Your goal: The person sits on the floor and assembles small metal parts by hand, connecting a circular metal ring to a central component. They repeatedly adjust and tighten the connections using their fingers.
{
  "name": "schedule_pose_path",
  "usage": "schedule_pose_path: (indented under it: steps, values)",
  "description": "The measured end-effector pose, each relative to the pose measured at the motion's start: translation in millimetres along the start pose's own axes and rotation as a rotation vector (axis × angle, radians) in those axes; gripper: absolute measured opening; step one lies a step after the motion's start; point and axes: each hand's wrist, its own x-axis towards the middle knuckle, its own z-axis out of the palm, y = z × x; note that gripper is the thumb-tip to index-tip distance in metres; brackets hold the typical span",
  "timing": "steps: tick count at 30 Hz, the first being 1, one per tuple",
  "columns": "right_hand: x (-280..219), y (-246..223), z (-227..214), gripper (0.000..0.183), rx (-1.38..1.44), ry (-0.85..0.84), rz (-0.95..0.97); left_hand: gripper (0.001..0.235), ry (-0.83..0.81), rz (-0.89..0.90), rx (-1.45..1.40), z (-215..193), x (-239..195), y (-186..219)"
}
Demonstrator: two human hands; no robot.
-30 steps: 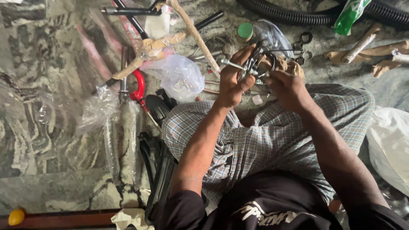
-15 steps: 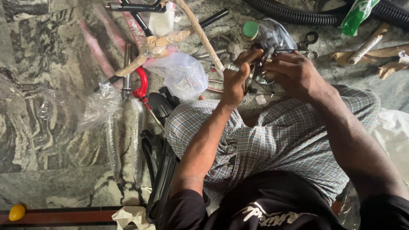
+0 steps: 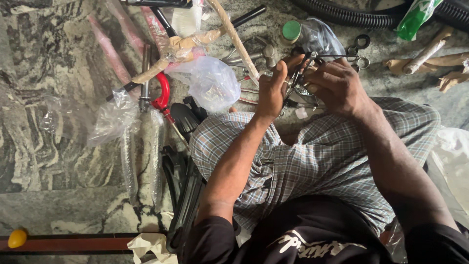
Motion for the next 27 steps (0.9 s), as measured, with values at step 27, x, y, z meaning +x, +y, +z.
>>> schedule_pose_path:
  steps: [27]
  values:
    - [-15.8,-22.9,37.9,0.017,0.951,0.145,0.573,0.039,-0.206,-0.129,-0.154,-11.2,-2.3,11.3]
